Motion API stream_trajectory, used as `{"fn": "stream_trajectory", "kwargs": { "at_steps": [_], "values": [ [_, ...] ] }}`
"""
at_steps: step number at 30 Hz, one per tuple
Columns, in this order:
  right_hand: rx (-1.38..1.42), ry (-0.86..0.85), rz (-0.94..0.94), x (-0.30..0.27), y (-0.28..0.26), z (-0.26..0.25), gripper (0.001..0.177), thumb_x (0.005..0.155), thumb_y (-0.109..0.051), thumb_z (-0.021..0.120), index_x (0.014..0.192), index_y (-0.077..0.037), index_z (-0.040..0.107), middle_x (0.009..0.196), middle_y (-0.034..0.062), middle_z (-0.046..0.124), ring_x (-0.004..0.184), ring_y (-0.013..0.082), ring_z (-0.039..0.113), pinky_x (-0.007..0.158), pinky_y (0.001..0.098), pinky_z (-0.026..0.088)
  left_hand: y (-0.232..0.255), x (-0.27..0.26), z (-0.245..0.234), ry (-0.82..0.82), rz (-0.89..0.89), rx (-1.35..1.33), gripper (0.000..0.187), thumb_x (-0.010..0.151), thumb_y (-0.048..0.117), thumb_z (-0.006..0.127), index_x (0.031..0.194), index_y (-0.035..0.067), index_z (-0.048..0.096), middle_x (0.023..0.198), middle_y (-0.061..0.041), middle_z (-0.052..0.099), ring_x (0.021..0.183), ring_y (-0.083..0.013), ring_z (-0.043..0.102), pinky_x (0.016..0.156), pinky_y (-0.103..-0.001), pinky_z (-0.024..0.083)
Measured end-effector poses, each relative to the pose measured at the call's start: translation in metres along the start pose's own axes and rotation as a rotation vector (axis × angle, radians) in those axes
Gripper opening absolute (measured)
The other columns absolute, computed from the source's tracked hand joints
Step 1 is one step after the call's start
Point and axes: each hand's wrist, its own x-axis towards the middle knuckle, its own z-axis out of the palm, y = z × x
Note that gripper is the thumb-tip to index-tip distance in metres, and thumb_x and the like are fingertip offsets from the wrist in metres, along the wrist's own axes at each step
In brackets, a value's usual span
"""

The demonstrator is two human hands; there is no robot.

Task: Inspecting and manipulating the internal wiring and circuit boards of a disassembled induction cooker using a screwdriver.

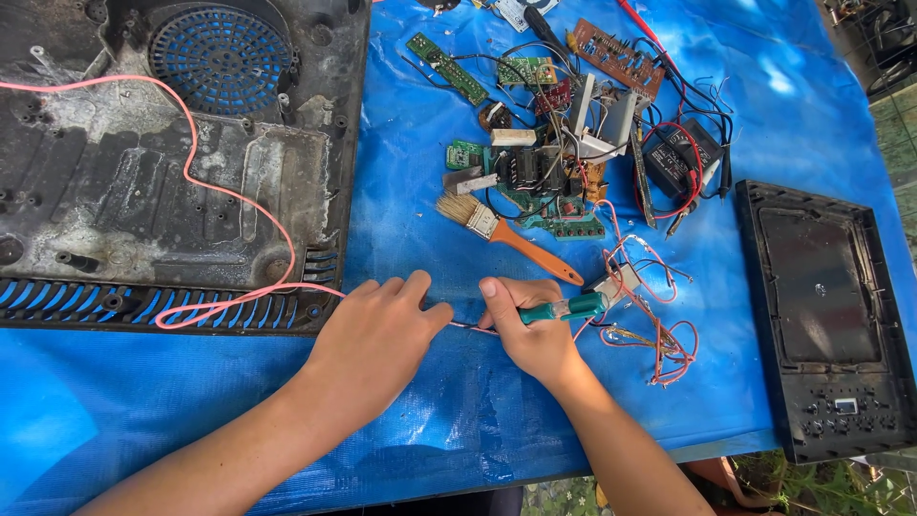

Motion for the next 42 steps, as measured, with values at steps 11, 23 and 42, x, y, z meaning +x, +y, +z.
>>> {"fn": "stream_trajectory", "kwargs": {
  "at_steps": [11, 23, 42],
  "values": [
    [-0.015, -0.018, 0.022, 0.000, 0.000, -0.001, 0.051, 0.105, -0.018, 0.056, 0.057, -0.009, 0.071, 0.034, 0.0089, 0.049, 0.031, 0.0142, 0.038, 0.037, 0.0247, 0.035, 0.000, 0.000, 0.003, 0.005, -0.008, 0.004, 0.030, 0.090, -0.001, 0.068, 0.106, 0.021, 0.080, 0.093, -0.016, 0.070, 0.067, -0.0193, 0.070, 0.063, -0.031, 0.057],
    [-0.006, 0.015, 0.023, -0.003, -0.013, 0.000, 0.042, 0.100, -0.017, 0.058, 0.063, 0.000, 0.066, 0.053, 0.0032, 0.057, 0.047, 0.0112, 0.043, 0.048, 0.0268, 0.037, 0.001, -0.005, 0.013, 0.087, -0.026, 0.013, 0.012, 0.078, 0.013, 0.070, 0.089, 0.014, 0.068, 0.092, -0.009, 0.058, 0.068, -0.0252, 0.062, 0.063, -0.039, 0.050],
    [0.104, 0.021, 0.012, -0.011, -0.020, -0.003, 0.032, 0.103, -0.017, 0.059, 0.076, -0.001, 0.065, 0.066, 0.0023, 0.065, 0.055, 0.0120, 0.050, 0.056, 0.0264, 0.045, -0.006, -0.011, 0.028, -0.026, -0.144, 0.201, 0.023, 0.076, 0.027, 0.071, 0.098, 0.030, 0.063, 0.098, 0.003, 0.058, 0.075, -0.0214, 0.072, 0.070, -0.039, 0.059]
  ]
}}
